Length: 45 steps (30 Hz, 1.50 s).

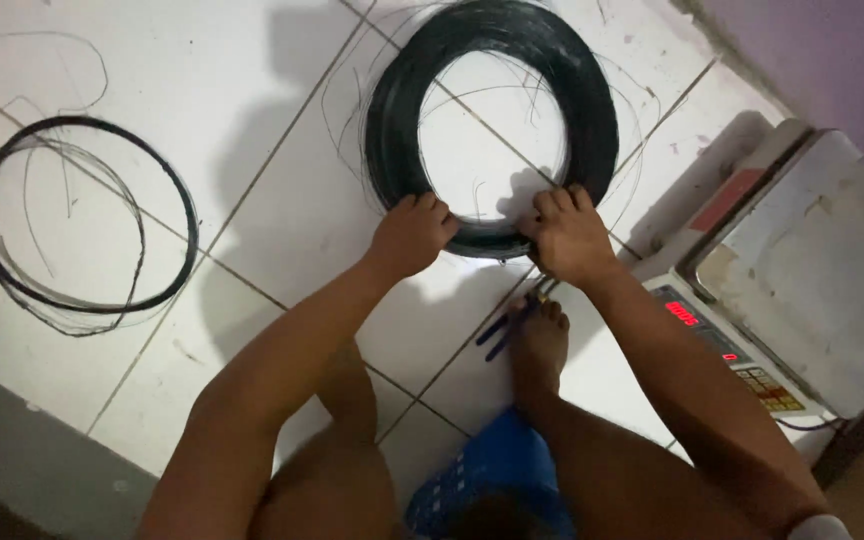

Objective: A person sitting on the floor secures a coil of black cable with ties using pliers and then weighs it on a digital scale.

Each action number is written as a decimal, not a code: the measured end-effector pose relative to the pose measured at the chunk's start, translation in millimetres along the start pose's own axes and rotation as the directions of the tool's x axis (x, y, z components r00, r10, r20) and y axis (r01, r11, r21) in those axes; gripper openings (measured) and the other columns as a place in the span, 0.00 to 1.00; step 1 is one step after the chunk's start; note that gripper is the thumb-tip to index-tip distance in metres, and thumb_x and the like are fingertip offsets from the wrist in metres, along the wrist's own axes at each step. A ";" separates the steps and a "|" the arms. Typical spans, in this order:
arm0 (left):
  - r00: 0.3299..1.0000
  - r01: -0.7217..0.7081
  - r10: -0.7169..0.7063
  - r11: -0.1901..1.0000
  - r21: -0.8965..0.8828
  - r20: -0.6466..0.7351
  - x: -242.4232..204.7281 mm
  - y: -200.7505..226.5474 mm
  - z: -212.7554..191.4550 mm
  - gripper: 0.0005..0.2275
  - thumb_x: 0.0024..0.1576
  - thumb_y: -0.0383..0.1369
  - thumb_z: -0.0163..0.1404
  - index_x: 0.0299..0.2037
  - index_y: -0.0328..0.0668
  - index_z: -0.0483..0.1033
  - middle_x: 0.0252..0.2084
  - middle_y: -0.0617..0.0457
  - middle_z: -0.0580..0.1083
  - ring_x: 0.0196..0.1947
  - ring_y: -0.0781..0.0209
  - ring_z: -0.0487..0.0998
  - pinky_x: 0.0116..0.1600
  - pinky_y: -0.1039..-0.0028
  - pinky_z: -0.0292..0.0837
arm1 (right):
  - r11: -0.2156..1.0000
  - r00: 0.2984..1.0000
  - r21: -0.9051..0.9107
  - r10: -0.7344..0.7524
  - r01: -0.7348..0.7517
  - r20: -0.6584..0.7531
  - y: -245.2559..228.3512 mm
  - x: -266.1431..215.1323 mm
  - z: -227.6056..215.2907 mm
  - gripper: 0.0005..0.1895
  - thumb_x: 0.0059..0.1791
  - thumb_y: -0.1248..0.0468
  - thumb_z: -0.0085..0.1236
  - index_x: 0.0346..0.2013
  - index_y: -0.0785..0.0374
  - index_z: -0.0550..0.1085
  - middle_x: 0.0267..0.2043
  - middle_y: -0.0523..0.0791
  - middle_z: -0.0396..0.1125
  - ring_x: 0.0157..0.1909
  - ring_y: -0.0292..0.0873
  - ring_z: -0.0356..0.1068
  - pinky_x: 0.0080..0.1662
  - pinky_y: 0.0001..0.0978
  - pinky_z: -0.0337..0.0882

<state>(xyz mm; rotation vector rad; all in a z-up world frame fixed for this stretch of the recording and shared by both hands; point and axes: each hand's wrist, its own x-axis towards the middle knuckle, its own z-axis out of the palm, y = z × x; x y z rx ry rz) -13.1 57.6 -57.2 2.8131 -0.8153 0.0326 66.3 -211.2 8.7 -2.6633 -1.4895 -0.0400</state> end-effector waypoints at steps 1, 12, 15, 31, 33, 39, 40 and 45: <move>1.000 0.001 -0.001 1.000 -0.007 0.005 -1.1 -0.2 -0.9 0.06 0.59 0.31 0.46 0.37 0.40 0.76 0.37 0.44 0.74 0.44 0.47 0.75 0.46 0.60 0.70 | 1.000 1.000 0.005 0.001 -0.001 0.007 1.7 -2.7 4.0 0.09 0.43 0.57 0.52 0.27 0.57 0.76 0.38 0.47 0.66 0.44 0.51 0.65 0.53 0.48 0.59; 0.963 0.005 0.000 1.000 -0.020 0.271 4.0 3.4 11.6 0.23 0.50 0.39 0.60 0.53 0.46 0.67 0.47 0.43 0.70 0.50 0.45 0.72 0.58 0.52 0.62 | 0.989 0.988 0.083 -0.115 0.123 -0.099 17.2 -9.9 7.5 0.08 0.36 0.55 0.56 0.28 0.50 0.73 0.31 0.39 0.68 0.40 0.41 0.68 0.53 0.39 0.60; 0.994 -0.016 0.017 1.000 -0.008 0.106 6.3 5.4 -6.6 0.07 0.58 0.35 0.48 0.44 0.46 0.73 0.41 0.46 0.74 0.47 0.49 0.75 0.56 0.54 0.63 | 0.991 0.995 0.101 -0.081 0.087 -0.066 20.2 -15.9 6.6 0.09 0.36 0.53 0.54 0.28 0.49 0.71 0.29 0.39 0.67 0.36 0.41 0.68 0.51 0.40 0.61; 0.849 0.263 -0.053 0.906 -0.332 0.526 48.3 11.7 -157.0 0.19 0.56 0.53 0.44 0.49 0.52 0.72 0.35 0.45 0.77 0.38 0.41 0.79 0.46 0.55 0.71 | 0.976 0.999 0.218 0.002 -0.010 0.039 40.2 19.9 -50.9 0.10 0.31 0.52 0.55 0.24 0.49 0.71 0.26 0.40 0.60 0.30 0.47 0.67 0.39 0.41 0.66; 0.789 0.293 -0.077 0.919 -0.263 0.610 44.7 18.2 -153.4 0.27 0.50 0.46 0.58 0.59 0.53 0.65 0.47 0.39 0.73 0.43 0.33 0.76 0.45 0.51 0.73 | 0.954 0.965 0.147 -0.261 0.262 -0.031 35.2 17.2 -28.2 0.11 0.31 0.51 0.58 0.11 0.51 0.68 0.19 0.40 0.63 0.32 0.47 0.67 0.37 0.44 0.66; 0.960 0.044 -0.008 0.991 -0.124 0.280 6.9 3.8 -36.5 0.07 0.59 0.30 0.46 0.44 0.39 0.75 0.42 0.44 0.73 0.40 0.48 0.75 0.42 0.63 0.71 | 0.990 0.998 0.132 -0.055 0.055 -0.006 36.4 -26.8 62.7 0.15 0.31 0.52 0.58 0.28 0.52 0.74 0.34 0.42 0.65 0.43 0.47 0.67 0.47 0.43 0.64; 0.961 0.042 -0.007 0.992 -0.122 0.277 5.2 -0.6 -24.4 0.07 0.59 0.30 0.46 0.44 0.39 0.75 0.42 0.44 0.73 0.40 0.48 0.75 0.42 0.63 0.71 | 0.990 0.998 0.129 -0.055 0.055 -0.008 38.8 -24.0 59.1 0.15 0.31 0.52 0.58 0.28 0.52 0.74 0.34 0.42 0.65 0.43 0.47 0.67 0.47 0.43 0.64; 0.995 -0.027 0.044 0.984 -0.177 0.094 -3.0 -4.7 -14.0 0.12 0.56 0.35 0.50 0.47 0.39 0.70 0.42 0.44 0.72 0.44 0.47 0.73 0.50 0.60 0.68 | 0.996 0.975 -0.034 -0.090 0.085 -0.203 32.4 -17.9 22.6 0.09 0.42 0.58 0.49 0.35 0.51 0.74 0.35 0.42 0.64 0.48 0.45 0.64 0.61 0.46 0.57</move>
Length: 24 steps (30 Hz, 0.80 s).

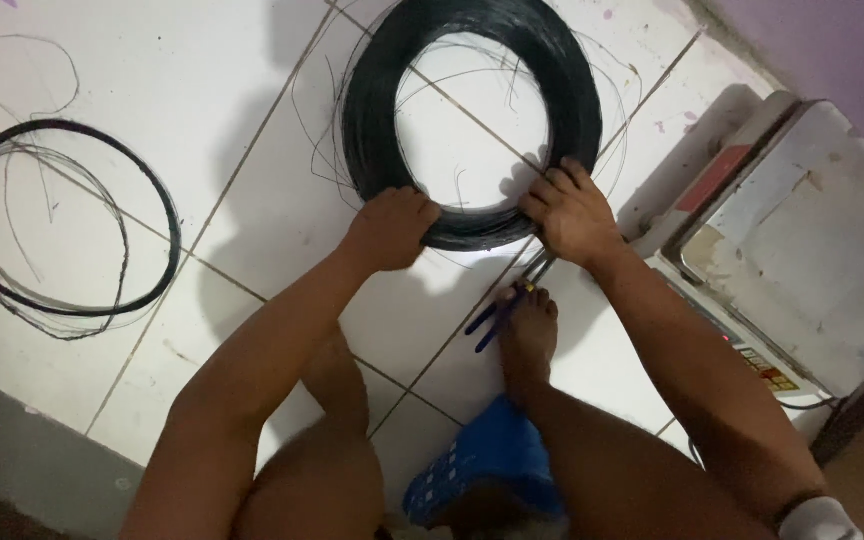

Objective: A person sitting on the floor secures a coil of black cable with ties using pliers and then weighs it on a digital scale.

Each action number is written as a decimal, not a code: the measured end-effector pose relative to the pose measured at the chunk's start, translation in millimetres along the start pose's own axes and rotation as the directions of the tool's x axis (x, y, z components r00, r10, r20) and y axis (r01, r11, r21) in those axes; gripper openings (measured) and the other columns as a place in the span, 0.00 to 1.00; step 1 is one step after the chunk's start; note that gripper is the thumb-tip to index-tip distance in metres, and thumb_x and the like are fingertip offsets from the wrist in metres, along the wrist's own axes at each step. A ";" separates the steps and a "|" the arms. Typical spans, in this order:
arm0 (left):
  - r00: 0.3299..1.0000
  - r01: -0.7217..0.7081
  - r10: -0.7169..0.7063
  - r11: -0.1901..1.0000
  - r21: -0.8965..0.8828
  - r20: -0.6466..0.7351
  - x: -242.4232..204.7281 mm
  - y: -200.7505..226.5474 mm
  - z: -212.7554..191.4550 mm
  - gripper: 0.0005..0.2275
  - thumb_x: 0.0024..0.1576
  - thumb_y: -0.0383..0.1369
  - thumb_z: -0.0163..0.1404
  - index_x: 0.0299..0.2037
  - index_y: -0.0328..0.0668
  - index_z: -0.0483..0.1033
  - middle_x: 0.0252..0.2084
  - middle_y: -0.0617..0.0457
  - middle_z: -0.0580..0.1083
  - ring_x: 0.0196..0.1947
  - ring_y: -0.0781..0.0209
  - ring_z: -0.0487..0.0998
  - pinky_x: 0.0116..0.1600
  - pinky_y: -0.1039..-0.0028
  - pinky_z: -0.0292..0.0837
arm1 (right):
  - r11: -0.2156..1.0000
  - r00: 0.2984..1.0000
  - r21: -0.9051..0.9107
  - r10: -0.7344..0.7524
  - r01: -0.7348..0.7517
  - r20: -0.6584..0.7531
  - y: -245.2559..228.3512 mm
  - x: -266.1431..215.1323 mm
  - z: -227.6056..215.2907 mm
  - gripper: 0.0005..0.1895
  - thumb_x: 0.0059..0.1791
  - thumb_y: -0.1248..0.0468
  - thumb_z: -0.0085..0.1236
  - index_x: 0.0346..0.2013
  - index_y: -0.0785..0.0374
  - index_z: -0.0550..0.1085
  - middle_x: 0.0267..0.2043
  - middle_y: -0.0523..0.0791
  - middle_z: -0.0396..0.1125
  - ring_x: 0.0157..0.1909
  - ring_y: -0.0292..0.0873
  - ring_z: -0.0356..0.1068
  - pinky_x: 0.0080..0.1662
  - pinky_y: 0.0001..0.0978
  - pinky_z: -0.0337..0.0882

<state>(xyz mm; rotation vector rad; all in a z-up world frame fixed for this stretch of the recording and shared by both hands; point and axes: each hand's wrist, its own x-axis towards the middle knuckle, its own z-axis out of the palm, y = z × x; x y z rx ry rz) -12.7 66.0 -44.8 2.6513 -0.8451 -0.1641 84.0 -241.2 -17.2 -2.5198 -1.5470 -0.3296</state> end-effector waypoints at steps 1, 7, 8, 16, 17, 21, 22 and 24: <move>1.000 -0.001 0.001 1.000 0.002 -0.002 3.0 2.4 -3.4 0.12 0.56 0.35 0.50 0.47 0.39 0.70 0.42 0.44 0.72 0.44 0.47 0.73 0.50 0.60 0.68 | 1.000 1.000 -0.002 -0.001 0.001 -0.001 4.9 -2.9 6.4 0.09 0.42 0.58 0.49 0.35 0.51 0.74 0.35 0.42 0.64 0.48 0.45 0.64 0.61 0.46 0.57; 0.997 0.051 -0.048 0.998 0.047 -0.060 -1.4 3.5 4.8 0.12 0.50 0.42 0.56 0.37 0.44 0.78 0.42 0.46 0.72 0.48 0.47 0.71 0.55 0.55 0.62 | 0.990 0.999 0.128 -0.051 0.051 -0.004 5.9 6.4 -7.0 0.09 0.48 0.59 0.44 0.27 0.49 0.73 0.29 0.39 0.63 0.45 0.41 0.64 0.63 0.43 0.56; 0.997 0.066 -0.065 0.997 0.037 -0.044 -1.0 7.4 -1.4 0.12 0.51 0.42 0.55 0.38 0.44 0.78 0.44 0.45 0.72 0.49 0.46 0.70 0.56 0.54 0.62 | 0.988 0.999 0.145 -0.049 0.047 0.011 3.9 12.3 -22.0 0.08 0.48 0.58 0.46 0.29 0.50 0.73 0.32 0.39 0.64 0.48 0.41 0.64 0.64 0.43 0.55; 0.997 0.006 0.001 0.996 0.084 -0.080 2.4 6.4 -2.2 0.15 0.53 0.34 0.52 0.49 0.46 0.65 0.43 0.46 0.72 0.47 0.47 0.74 0.58 0.51 0.60 | 0.993 0.989 0.114 -0.017 0.001 0.146 6.9 16.3 -40.3 0.03 0.40 0.58 0.49 0.25 0.47 0.72 0.29 0.38 0.66 0.45 0.39 0.68 0.63 0.40 0.57; 0.998 0.022 -0.024 0.999 0.029 0.060 3.6 7.1 -14.1 0.14 0.53 0.35 0.50 0.49 0.46 0.69 0.45 0.46 0.73 0.47 0.48 0.75 0.59 0.53 0.61 | 0.986 0.973 0.158 0.008 -0.046 0.230 7.6 18.5 -42.7 0.08 0.36 0.56 0.52 0.27 0.47 0.74 0.30 0.38 0.68 0.44 0.41 0.69 0.61 0.42 0.58; 0.951 0.102 -0.088 0.994 -0.032 0.296 12.5 10.6 -56.0 0.15 0.54 0.37 0.48 0.51 0.49 0.74 0.46 0.47 0.76 0.46 0.47 0.77 0.60 0.57 0.63 | 0.974 0.915 0.187 0.047 -0.131 0.401 -1.6 39.0 -60.2 0.25 0.30 0.51 0.56 0.42 0.47 0.74 0.36 0.43 0.68 0.46 0.48 0.68 0.55 0.47 0.60; 0.952 0.101 -0.087 0.994 -0.031 0.295 13.0 10.9 -59.0 0.15 0.54 0.37 0.48 0.51 0.49 0.74 0.46 0.47 0.76 0.46 0.47 0.77 0.60 0.57 0.63 | 0.974 0.915 0.186 0.048 -0.132 0.400 -2.8 38.2 -58.5 0.25 0.30 0.51 0.56 0.42 0.47 0.74 0.36 0.43 0.68 0.46 0.48 0.68 0.55 0.47 0.60; 0.943 0.106 -0.083 0.993 -0.055 0.322 13.3 10.6 -66.3 0.16 0.55 0.41 0.48 0.51 0.51 0.74 0.46 0.48 0.76 0.46 0.48 0.78 0.57 0.58 0.64 | 0.978 0.936 0.174 0.052 -0.119 0.347 -5.1 38.6 -55.2 0.15 0.34 0.54 0.52 0.34 0.45 0.75 0.33 0.41 0.64 0.42 0.46 0.65 0.52 0.43 0.56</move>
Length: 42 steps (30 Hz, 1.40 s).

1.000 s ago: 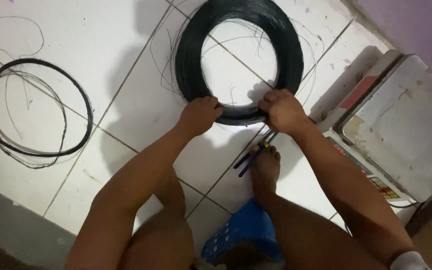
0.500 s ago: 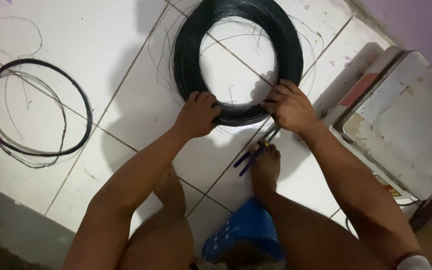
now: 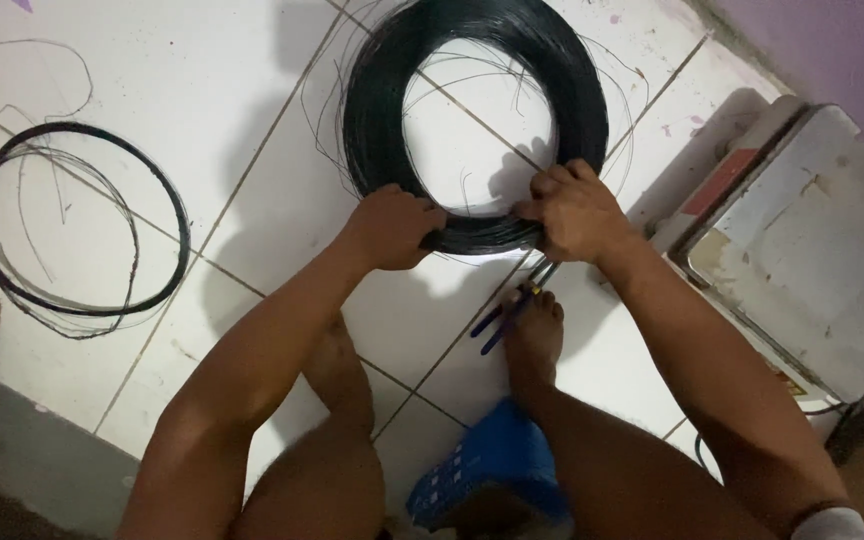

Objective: A person sitting on the floor secures a coil of black cable with ties using pliers and then weighs it on a digital scale.

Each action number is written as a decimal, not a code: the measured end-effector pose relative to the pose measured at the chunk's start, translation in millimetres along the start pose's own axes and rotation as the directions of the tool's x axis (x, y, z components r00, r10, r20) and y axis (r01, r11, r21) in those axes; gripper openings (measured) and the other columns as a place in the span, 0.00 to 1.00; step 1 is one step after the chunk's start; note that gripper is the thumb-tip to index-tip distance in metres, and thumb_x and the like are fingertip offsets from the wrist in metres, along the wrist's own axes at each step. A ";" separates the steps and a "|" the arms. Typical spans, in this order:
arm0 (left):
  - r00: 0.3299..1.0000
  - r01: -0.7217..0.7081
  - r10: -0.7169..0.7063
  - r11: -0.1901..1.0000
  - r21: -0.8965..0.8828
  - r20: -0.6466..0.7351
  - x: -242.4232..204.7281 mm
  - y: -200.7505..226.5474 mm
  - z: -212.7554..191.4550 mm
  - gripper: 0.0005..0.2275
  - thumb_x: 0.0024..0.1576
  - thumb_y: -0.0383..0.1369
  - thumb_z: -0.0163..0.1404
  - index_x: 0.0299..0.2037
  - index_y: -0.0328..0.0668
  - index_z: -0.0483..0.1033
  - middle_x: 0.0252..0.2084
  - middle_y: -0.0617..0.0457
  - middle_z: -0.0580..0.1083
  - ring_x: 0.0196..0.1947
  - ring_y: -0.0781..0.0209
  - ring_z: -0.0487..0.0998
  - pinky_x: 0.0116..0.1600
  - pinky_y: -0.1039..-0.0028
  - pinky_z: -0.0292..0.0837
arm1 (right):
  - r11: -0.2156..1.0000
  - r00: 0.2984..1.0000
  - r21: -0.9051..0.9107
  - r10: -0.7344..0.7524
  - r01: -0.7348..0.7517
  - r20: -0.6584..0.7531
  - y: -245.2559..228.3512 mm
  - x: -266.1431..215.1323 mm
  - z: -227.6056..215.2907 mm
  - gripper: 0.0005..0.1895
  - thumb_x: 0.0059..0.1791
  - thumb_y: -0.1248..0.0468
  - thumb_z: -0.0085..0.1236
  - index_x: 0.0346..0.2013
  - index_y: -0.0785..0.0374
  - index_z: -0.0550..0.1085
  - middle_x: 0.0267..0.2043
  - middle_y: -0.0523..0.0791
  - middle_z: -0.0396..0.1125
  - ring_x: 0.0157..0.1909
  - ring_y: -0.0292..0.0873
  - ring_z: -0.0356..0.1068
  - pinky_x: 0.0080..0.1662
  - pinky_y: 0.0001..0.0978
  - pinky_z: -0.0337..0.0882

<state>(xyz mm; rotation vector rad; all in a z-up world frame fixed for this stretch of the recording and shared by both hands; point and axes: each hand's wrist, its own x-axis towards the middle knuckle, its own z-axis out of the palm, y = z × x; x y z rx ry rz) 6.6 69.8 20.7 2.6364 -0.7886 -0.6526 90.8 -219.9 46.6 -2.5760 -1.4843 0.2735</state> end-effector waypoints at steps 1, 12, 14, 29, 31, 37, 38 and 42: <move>1.000 0.001 -0.001 1.000 0.002 -0.002 -1.3 5.0 -10.7 0.16 0.55 0.41 0.48 0.51 0.51 0.74 0.46 0.48 0.76 0.46 0.48 0.78 0.57 0.58 0.64 | 1.000 1.000 -0.002 -0.002 0.002 -0.002 2.5 -1.3 6.9 0.15 0.34 0.54 0.52 0.34 0.45 0.75 0.33 0.41 0.64 0.42 0.46 0.65 0.52 0.43 0.56; 1.000 0.029 -0.030 0.998 0.048 0.003 -1.2 18.5 7.8 0.14 0.58 0.42 0.47 0.51 0.52 0.74 0.49 0.48 0.75 0.51 0.49 0.75 0.58 0.59 0.62 | 0.997 0.997 0.027 -0.065 0.066 -0.046 -7.6 -2.5 13.1 0.13 0.37 0.58 0.51 0.34 0.47 0.77 0.33 0.41 0.71 0.42 0.43 0.69 0.55 0.43 0.58; 0.998 0.050 -0.051 0.998 0.025 0.034 -3.9 19.9 -1.7 0.17 0.56 0.46 0.47 0.52 0.53 0.74 0.47 0.49 0.75 0.49 0.50 0.76 0.57 0.59 0.62 | 0.998 0.997 0.036 -0.058 0.060 -0.060 -5.7 -5.2 22.1 0.13 0.36 0.58 0.52 0.34 0.47 0.77 0.32 0.41 0.70 0.41 0.44 0.70 0.53 0.44 0.59; 0.998 0.068 -0.066 0.985 -0.158 0.020 -6.6 36.2 -66.0 0.21 0.51 0.49 0.54 0.52 0.50 0.75 0.45 0.47 0.75 0.43 0.45 0.77 0.48 0.58 0.71 | 0.987 0.979 0.156 -0.004 0.037 -0.204 -1.2 3.0 6.6 0.08 0.33 0.55 0.54 0.22 0.53 0.72 0.23 0.46 0.64 0.33 0.49 0.69 0.48 0.45 0.64; 0.996 0.085 -0.084 0.981 -0.174 0.014 -5.3 34.9 -63.4 0.24 0.47 0.48 0.58 0.52 0.51 0.75 0.47 0.45 0.73 0.44 0.41 0.76 0.46 0.56 0.71 | 0.970 0.991 0.241 0.033 0.000 -0.130 0.6 7.4 -9.6 0.12 0.29 0.53 0.57 0.23 0.53 0.73 0.20 0.47 0.65 0.30 0.52 0.70 0.45 0.48 0.67; 0.995 0.091 -0.094 0.993 -0.075 -0.041 -2.5 34.0 -57.9 0.19 0.52 0.44 0.54 0.51 0.47 0.74 0.43 0.46 0.74 0.48 0.44 0.75 0.55 0.57 0.65 | 0.943 0.993 0.332 0.026 0.014 -0.116 -6.2 13.5 -51.1 0.11 0.27 0.62 0.62 0.22 0.59 0.72 0.19 0.47 0.65 0.29 0.56 0.69 0.39 0.45 0.66; 0.997 0.065 -0.069 0.992 -0.106 -0.032 -2.9 36.8 -66.0 0.19 0.53 0.45 0.53 0.51 0.48 0.74 0.44 0.46 0.74 0.50 0.44 0.74 0.58 0.55 0.61 | 0.968 0.990 0.249 0.016 0.020 -0.140 1.1 12.7 -40.5 0.10 0.29 0.59 0.60 0.23 0.53 0.73 0.19 0.44 0.65 0.29 0.51 0.70 0.40 0.43 0.66; 0.990 0.141 -0.123 0.914 -0.381 0.071 -2.2 59.7 -82.9 0.21 0.56 0.50 0.48 0.53 0.47 0.70 0.41 0.41 0.76 0.45 0.39 0.76 0.52 0.52 0.68 | 0.976 0.981 0.218 0.015 0.028 -0.194 -7.3 18.4 -41.7 0.11 0.28 0.62 0.61 0.23 0.56 0.73 0.18 0.44 0.65 0.28 0.53 0.69 0.38 0.45 0.67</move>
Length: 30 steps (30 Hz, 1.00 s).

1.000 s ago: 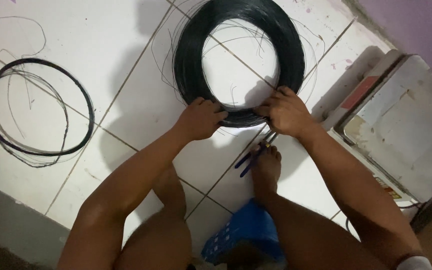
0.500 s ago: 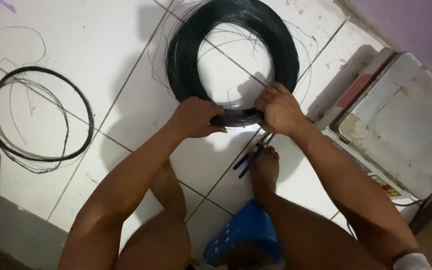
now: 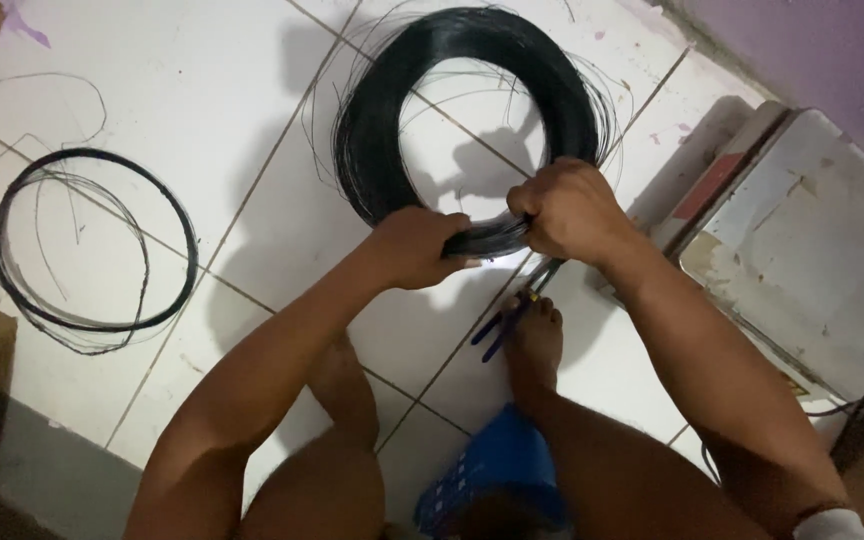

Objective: A person sitting on the floor secures a coil of black cable with ties using pliers and then weighs it on a digital scale.

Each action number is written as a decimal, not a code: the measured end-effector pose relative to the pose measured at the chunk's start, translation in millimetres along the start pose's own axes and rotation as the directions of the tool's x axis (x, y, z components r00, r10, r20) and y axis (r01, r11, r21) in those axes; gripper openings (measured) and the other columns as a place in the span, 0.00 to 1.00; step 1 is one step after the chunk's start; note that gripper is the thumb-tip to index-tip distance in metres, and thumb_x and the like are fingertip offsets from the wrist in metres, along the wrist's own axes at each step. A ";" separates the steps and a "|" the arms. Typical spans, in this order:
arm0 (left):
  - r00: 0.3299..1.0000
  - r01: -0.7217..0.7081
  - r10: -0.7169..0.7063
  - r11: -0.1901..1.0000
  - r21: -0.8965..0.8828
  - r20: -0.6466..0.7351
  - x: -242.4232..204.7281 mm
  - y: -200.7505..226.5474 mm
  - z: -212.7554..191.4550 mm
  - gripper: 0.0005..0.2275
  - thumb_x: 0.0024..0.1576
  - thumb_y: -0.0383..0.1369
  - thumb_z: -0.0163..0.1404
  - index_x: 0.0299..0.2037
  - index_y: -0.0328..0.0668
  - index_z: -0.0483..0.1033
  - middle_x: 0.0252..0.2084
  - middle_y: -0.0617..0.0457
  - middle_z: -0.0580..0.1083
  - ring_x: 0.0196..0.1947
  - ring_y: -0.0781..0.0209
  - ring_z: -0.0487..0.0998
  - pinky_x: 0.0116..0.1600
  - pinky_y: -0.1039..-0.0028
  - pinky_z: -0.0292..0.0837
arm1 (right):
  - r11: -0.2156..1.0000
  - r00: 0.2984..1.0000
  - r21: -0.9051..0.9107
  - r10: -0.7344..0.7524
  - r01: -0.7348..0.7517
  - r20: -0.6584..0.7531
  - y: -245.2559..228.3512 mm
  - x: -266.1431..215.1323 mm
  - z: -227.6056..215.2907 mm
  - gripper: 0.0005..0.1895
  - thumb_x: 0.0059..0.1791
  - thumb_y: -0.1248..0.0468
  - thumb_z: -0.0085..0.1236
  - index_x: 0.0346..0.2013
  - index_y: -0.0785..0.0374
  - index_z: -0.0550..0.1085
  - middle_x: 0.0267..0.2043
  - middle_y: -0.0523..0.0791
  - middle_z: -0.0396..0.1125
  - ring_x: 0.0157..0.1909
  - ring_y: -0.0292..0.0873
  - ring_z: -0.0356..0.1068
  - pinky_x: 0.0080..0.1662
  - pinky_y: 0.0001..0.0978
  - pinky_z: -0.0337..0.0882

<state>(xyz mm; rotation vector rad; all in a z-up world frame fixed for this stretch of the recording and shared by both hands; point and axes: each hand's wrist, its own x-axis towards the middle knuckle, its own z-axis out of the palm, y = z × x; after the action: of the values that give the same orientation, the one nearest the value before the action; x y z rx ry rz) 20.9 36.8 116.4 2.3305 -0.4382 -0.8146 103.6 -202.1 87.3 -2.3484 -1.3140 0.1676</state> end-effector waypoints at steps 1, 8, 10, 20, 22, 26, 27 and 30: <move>1.000 0.001 -0.001 1.000 -0.003 0.003 -3.7 6.2 -7.2 0.21 0.56 0.50 0.48 0.53 0.47 0.70 0.41 0.41 0.76 0.45 0.39 0.76 0.52 0.52 0.68 | 1.000 1.000 0.003 0.001 -0.001 0.003 -1.1 -1.0 1.8 0.11 0.28 0.62 0.61 0.23 0.56 0.73 0.18 0.44 0.65 0.28 0.53 0.69 0.38 0.45 0.67; 0.997 0.048 -0.045 0.998 -0.044 0.067 -13.2 24.6 -41.4 0.15 0.57 0.44 0.46 0.43 0.41 0.74 0.36 0.42 0.76 0.39 0.40 0.78 0.45 0.54 0.71 | 0.994 0.991 0.005 -0.110 0.111 -0.080 11.6 5.4 8.6 0.17 0.31 0.57 0.62 0.34 0.51 0.74 0.27 0.40 0.64 0.33 0.46 0.68 0.38 0.39 0.67; 0.997 0.058 -0.058 0.998 -0.006 0.046 -10.2 25.1 -41.3 0.13 0.56 0.42 0.47 0.41 0.41 0.74 0.35 0.43 0.76 0.39 0.41 0.78 0.44 0.55 0.71 | 0.992 0.988 -0.025 -0.124 0.122 -0.088 7.2 10.1 -2.9 0.18 0.30 0.55 0.62 0.33 0.51 0.74 0.28 0.39 0.63 0.33 0.45 0.68 0.39 0.38 0.68; 0.999 0.006 -0.007 1.000 -0.015 -0.045 8.1 20.6 -5.8 0.15 0.57 0.42 0.45 0.43 0.36 0.73 0.38 0.40 0.74 0.38 0.40 0.77 0.40 0.57 0.73 | 0.982 0.963 -0.184 -0.079 0.031 -0.256 12.8 -2.9 -14.5 0.28 0.30 0.54 0.65 0.44 0.54 0.76 0.51 0.45 0.68 0.55 0.50 0.66 0.62 0.51 0.57; 1.000 0.012 -0.013 1.000 -0.020 -0.028 14.4 8.5 16.8 0.16 0.56 0.42 0.47 0.46 0.38 0.74 0.40 0.42 0.74 0.37 0.44 0.78 0.39 0.61 0.74 | 0.985 0.983 -0.174 -0.035 0.003 -0.183 24.3 -22.3 19.4 0.34 0.22 0.53 0.67 0.43 0.52 0.76 0.49 0.43 0.68 0.56 0.48 0.65 0.64 0.51 0.55; 0.996 0.045 -0.042 0.998 0.052 -0.074 31.6 -17.6 70.2 0.17 0.57 0.43 0.47 0.52 0.44 0.70 0.46 0.42 0.69 0.36 0.44 0.77 0.36 0.61 0.74 | 0.979 0.996 -0.205 -0.002 -0.016 -0.089 38.7 -55.9 62.1 0.23 0.29 0.55 0.65 0.37 0.54 0.77 0.44 0.43 0.69 0.54 0.47 0.67 0.65 0.48 0.54; 0.996 0.055 -0.047 0.995 0.089 -0.082 35.8 -22.8 80.5 0.17 0.56 0.42 0.48 0.52 0.44 0.70 0.46 0.42 0.68 0.35 0.45 0.78 0.36 0.63 0.74 | 0.975 0.996 -0.221 0.005 -0.024 -0.084 40.4 -59.1 64.5 0.20 0.31 0.54 0.65 0.35 0.54 0.77 0.42 0.42 0.69 0.54 0.46 0.66 0.65 0.47 0.54; 0.988 0.054 -0.027 0.983 0.173 -0.152 40.4 -26.4 96.7 0.17 0.56 0.37 0.49 0.53 0.40 0.65 0.44 0.41 0.67 0.31 0.49 0.77 0.30 0.65 0.73 | 0.964 0.992 -0.267 -0.016 -0.019 -0.129 37.6 -60.8 65.7 0.17 0.32 0.56 0.67 0.33 0.54 0.77 0.40 0.43 0.70 0.53 0.45 0.67 0.63 0.45 0.56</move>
<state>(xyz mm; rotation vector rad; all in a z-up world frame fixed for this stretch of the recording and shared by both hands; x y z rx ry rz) -8.7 -6.4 21.8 2.5517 -0.4138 -0.6355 79.5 -249.0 5.7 -2.5329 -1.3422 -0.1718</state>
